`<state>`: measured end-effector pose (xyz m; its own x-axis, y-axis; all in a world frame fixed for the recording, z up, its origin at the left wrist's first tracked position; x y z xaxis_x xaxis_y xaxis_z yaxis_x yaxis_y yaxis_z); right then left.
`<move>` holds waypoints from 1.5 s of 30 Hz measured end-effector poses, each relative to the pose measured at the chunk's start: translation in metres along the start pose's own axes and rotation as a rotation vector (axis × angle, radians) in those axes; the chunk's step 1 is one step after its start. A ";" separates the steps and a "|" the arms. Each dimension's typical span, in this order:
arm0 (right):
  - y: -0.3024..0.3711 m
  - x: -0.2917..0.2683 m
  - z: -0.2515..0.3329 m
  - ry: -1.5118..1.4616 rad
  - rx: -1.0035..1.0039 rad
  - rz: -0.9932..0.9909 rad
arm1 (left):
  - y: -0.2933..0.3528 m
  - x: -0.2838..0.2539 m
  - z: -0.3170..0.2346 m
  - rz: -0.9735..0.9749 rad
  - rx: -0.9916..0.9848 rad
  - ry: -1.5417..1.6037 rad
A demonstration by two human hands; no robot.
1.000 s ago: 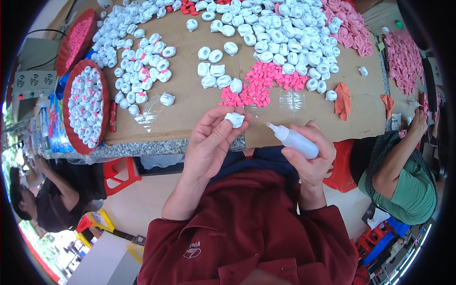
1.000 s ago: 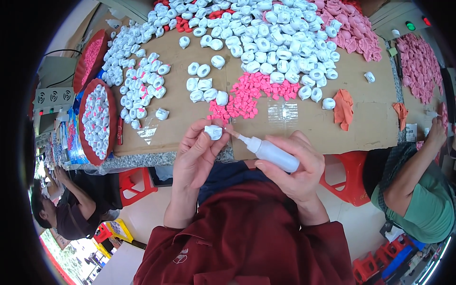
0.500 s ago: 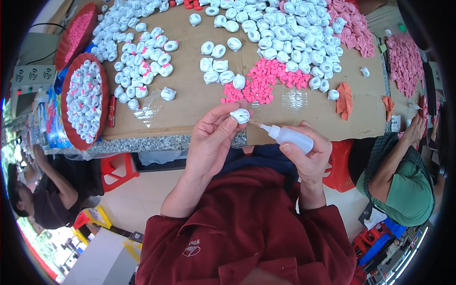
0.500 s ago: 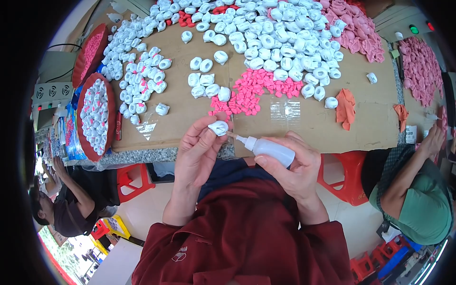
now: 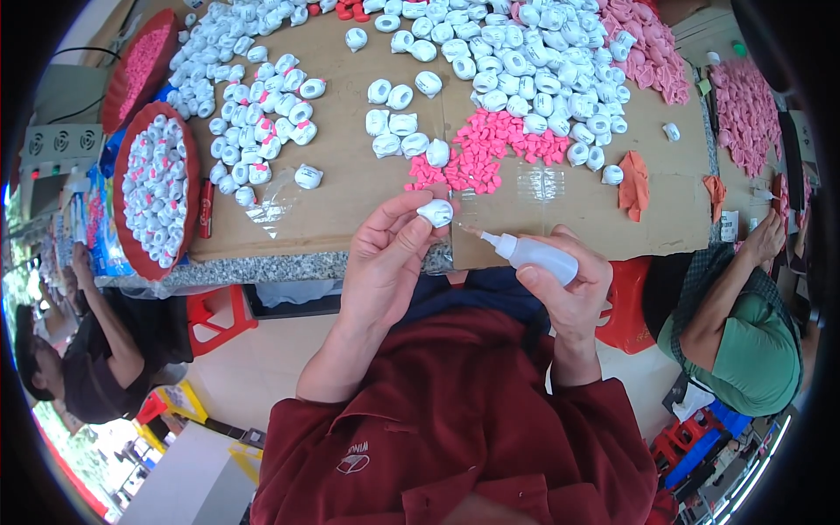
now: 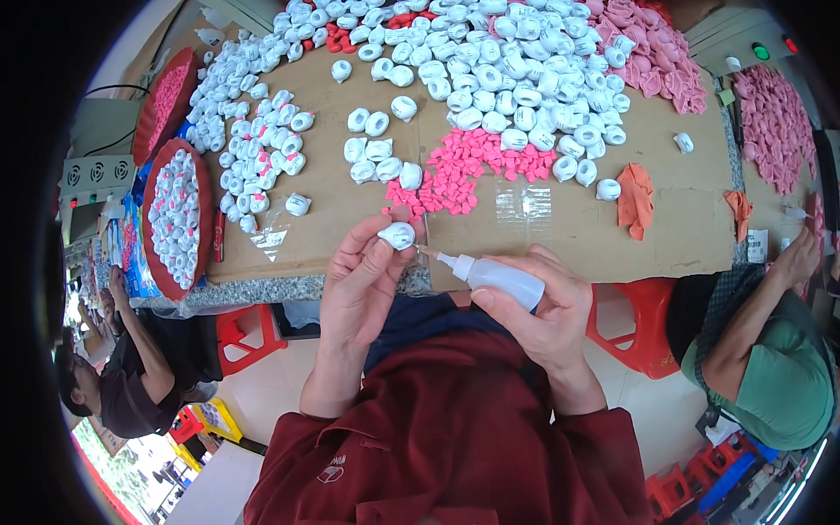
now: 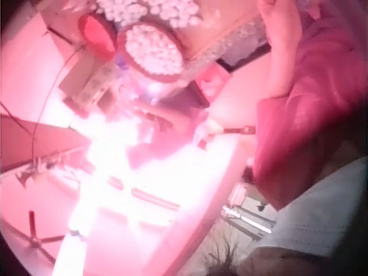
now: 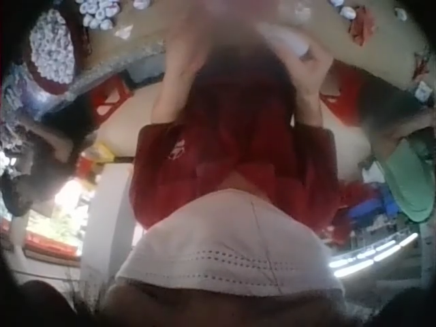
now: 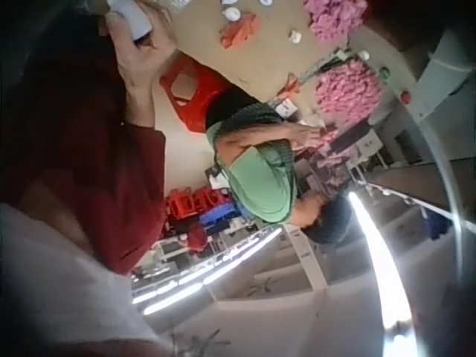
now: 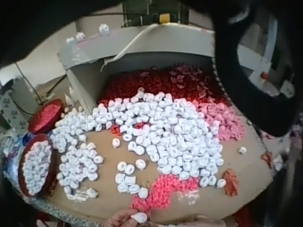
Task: Applying glue to small white and pink plastic components to assemble toy parts.
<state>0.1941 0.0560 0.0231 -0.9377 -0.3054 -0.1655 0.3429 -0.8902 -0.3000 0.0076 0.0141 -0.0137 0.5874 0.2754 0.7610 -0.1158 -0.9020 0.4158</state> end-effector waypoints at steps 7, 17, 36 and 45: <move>0.000 0.002 -0.002 -0.026 0.000 -0.029 | 0.001 0.000 0.002 -0.036 -0.034 -0.016; 0.001 -0.002 -0.002 0.001 0.043 -0.025 | 0.002 -0.002 0.003 -0.035 -0.039 -0.001; -0.011 0.006 -0.024 0.122 -0.001 -0.027 | 0.016 -0.006 0.009 -0.099 -0.004 -0.135; -0.059 0.016 -0.032 0.681 -0.575 0.336 | 0.015 -0.002 0.017 -0.096 -0.036 -0.154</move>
<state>0.1611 0.1144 0.0079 -0.6133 -0.0904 -0.7846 0.7335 -0.4336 -0.5234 0.0181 -0.0054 -0.0178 0.7125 0.3028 0.6330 -0.0802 -0.8610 0.5022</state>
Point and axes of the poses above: each hand's wrist, its own y-axis away from the middle knuckle, its own x-axis out of the palm, z = x × y, the point moved 3 cm from there along -y, towards the middle knuckle, and after that the axes turned 15 degrees about -x, right-handed, at the moved point
